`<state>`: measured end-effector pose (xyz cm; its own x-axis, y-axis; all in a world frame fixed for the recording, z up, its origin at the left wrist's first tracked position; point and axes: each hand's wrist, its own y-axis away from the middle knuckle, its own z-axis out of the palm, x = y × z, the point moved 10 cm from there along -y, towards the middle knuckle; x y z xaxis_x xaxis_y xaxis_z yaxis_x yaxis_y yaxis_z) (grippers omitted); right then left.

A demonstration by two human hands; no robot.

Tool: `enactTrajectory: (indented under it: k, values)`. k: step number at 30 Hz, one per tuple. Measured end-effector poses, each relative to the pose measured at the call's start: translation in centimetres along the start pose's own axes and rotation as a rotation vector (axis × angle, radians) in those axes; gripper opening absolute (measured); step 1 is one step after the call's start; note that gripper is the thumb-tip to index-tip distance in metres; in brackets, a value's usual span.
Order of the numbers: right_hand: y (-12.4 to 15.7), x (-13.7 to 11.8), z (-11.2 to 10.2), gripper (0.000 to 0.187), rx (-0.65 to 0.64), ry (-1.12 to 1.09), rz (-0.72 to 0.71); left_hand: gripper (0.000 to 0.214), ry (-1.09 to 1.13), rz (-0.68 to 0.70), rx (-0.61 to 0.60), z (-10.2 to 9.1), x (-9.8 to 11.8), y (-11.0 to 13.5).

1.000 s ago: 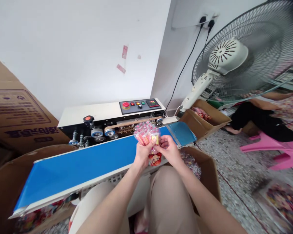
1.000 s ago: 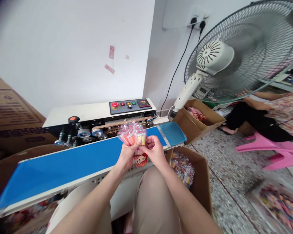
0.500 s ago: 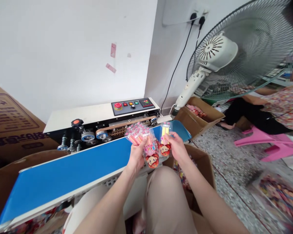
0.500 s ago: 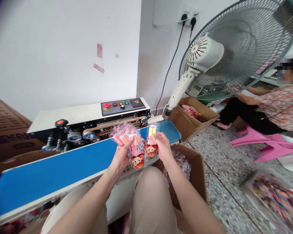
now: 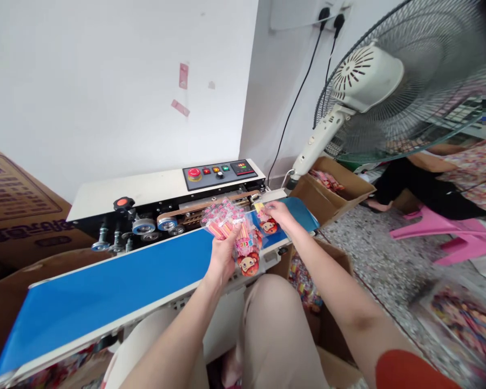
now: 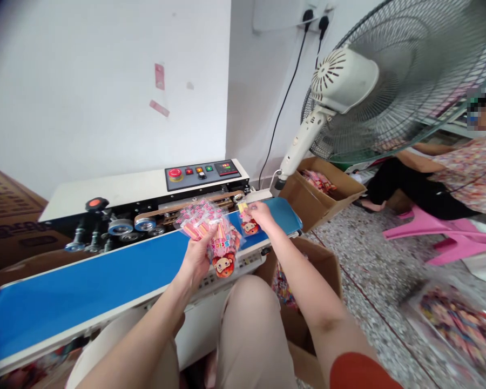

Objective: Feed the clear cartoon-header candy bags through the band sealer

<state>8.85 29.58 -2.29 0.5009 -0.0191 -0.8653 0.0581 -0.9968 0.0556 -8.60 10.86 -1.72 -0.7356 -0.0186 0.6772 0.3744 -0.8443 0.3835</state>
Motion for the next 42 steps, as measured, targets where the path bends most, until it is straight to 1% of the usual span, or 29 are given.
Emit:
enactTrajectory:
  k: [2,3,4,6,8,10,12,16,20,25,27,30,32,35,38,40,42]
  values:
    - [1.8,-2.2,-0.3,0.024,0.049,0.046,-0.107,0.051,0.014,0.001,0.015,0.0,0.1,0.0]
    - [3.1,-3.2,-0.4,0.027,0.059,0.017,-0.150,0.051,0.021,0.005,0.020,0.0,0.1,0.0]
    - [4.5,-4.0,-0.2,0.031,0.042,-0.039,-0.177,0.051,0.027,0.011,0.022,0.0,0.2,0.0]
    - [7.4,-5.3,0.9,0.037,-0.068,-0.152,-0.214,0.050,0.032,0.025,0.016,0.0,0.2,0.0]
    - [10.0,-6.5,1.8,0.037,-0.147,-0.163,-0.271,0.049,0.025,0.050,-0.002,0.0,0.2,-0.1]
    - [11.7,-7.3,2.1,0.034,-0.148,-0.139,-0.333,0.048,0.014,0.079,-0.023,0.1,0.2,-0.1]
    - [12.2,-7.5,2.1,0.031,-0.131,-0.201,-0.343,0.048,0.010,0.103,-0.026,0.1,0.4,-0.1]
    - [11.6,-6.5,1.5,0.029,-0.094,-0.400,-0.291,0.050,0.014,0.141,-0.031,0.2,1.0,0.0]
    - [11.0,-5.3,1.4,0.030,-0.073,-0.474,-0.234,0.052,0.003,0.099,-0.021,0.2,0.5,0.0]
    - [10.5,-4.7,0.5,0.031,0.074,-0.568,-0.195,0.055,-0.037,0.071,-0.106,1.0,-0.3,0.1]
    - [10.4,-4.8,0.7,0.031,0.069,-0.628,-0.158,0.053,-0.049,0.079,-0.110,1.0,-0.3,0.2]
    - [10.5,-4.4,1.2,0.033,0.034,-0.726,-0.041,0.050,-0.051,0.081,-0.095,0.8,-0.3,0.1]
    - [10.6,-4.0,1.4,0.036,0.032,-0.778,0.029,0.049,-0.055,0.087,-0.097,0.7,-0.4,0.1]
    - [10.5,-3.5,1.3,0.038,0.064,-0.821,0.065,0.048,-0.065,0.102,-0.094,0.6,-0.4,0.0]
    - [9.3,-2.2,0.3,0.042,0.141,-0.824,0.063,0.050,-0.058,0.111,-0.078,0.3,-0.3,-0.2]
    - [7.8,-1.0,-1.3,0.045,0.234,-0.763,0.020,0.050,-0.059,0.119,-0.058,-0.1,-0.2,-0.3]
    - [5.9,0.2,-3.5,0.046,0.351,-0.635,-0.045,0.049,-0.062,0.122,-0.031,-0.4,0.0,-0.4]
